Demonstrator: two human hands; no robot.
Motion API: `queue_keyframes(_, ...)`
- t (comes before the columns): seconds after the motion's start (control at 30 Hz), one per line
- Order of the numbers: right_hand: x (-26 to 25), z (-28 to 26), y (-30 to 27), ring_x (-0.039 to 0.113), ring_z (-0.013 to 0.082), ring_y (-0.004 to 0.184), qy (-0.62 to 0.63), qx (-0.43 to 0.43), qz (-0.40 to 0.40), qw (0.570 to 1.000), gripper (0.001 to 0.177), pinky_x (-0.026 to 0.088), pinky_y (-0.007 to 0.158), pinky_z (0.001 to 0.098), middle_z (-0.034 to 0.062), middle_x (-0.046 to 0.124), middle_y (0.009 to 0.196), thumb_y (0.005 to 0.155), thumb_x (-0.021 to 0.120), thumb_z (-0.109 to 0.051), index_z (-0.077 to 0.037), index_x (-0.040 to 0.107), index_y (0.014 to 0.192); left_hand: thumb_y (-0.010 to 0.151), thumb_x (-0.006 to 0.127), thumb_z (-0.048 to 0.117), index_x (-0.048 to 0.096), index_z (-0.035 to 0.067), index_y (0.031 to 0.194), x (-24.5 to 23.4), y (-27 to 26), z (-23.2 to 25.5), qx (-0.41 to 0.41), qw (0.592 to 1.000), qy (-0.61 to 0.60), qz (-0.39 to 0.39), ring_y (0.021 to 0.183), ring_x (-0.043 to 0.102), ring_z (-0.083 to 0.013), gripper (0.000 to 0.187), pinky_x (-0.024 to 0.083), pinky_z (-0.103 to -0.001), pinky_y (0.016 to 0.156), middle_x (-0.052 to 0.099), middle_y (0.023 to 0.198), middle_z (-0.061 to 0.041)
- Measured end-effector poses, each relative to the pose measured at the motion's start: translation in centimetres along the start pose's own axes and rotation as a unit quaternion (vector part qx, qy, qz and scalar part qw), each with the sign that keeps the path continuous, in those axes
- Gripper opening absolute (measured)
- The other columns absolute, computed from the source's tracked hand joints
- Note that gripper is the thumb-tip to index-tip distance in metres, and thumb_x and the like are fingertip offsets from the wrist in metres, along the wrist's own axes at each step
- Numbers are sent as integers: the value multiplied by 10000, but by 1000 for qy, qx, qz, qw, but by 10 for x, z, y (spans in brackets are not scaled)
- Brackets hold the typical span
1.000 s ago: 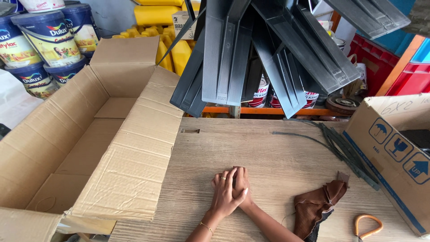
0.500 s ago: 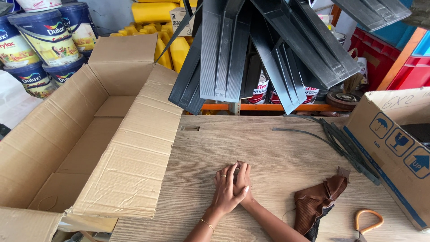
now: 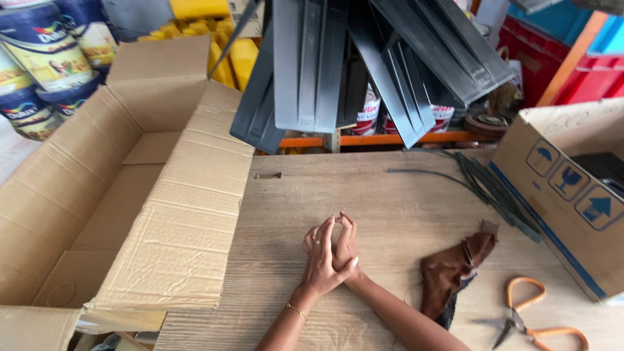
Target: Cleaning a black plastic component with a cloth and organizing rubber strips on a workbench.
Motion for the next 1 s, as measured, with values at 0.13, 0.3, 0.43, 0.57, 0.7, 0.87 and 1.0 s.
queue_keyframes(0.13,-21,-2,7,407,475,1373,-29,32,-3,999,715,411,1067,552,286,419,1401,911,744,-293,74,392,1413,910,614,605,207,-34,1595,6,-2,-1,6,1000,13,-20,1499,304,-392,1021,219,-597,1200,339,1626,-263)
queue_keyframes(0.3,-86,16,50,298,398,1423,-301,22,-141,943,735,333,1094,593,241,358,1487,764,804,-374,-122,487,1378,968,468,641,108,-19,1625,21,-8,-12,-10,996,33,-84,1529,230,-380,999,206,-590,1201,160,1678,-243)
queue_keyframes(0.43,-171,59,54,255,367,1441,-360,162,-243,886,822,305,1096,598,208,324,1523,770,800,-505,-158,449,1429,995,494,602,101,-4,1630,20,-8,-6,13,994,38,-97,1517,253,-367,962,233,-577,1193,141,1676,-225)
queue_keyframes(0.57,-232,194,10,96,489,1477,-406,271,-234,841,943,111,1120,702,308,177,1573,787,789,-540,-97,350,1494,971,608,495,135,19,1611,17,-5,5,32,992,54,-110,1438,323,-351,927,278,-575,1147,156,1653,-223)
queue_keyframes(0.7,-284,280,10,182,523,1510,-459,325,-177,808,961,141,1169,716,379,217,1613,851,757,-514,13,337,1534,929,685,401,181,29,1583,16,-5,7,28,989,61,-134,1390,345,-362,905,284,-586,1130,163,1626,-226)
queue_keyframes(0.87,-296,313,18,205,523,1469,-428,370,-121,816,1026,199,1146,690,357,235,1581,841,744,-520,38,275,1564,908,713,362,220,30,1563,14,-4,9,37,989,54,-130,1419,338,-377,884,283,-584,1131,173,1619,-223)
queue_keyframes(1.0,-289,325,16,403,507,1393,-493,341,-112,793,876,326,1111,641,361,446,1482,900,729,-516,99,462,1464,907,722,345,240,34,1550,12,-3,8,28,989,41,-136,1421,334,-386,861,296,-570,1134,191,1606,-223)
Point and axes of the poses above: each hand's wrist, its own y-axis towards the middle knuckle, its own x-axis out of the palm, z = x × y, the point moved 5 cm from there along y, towards the middle knuckle
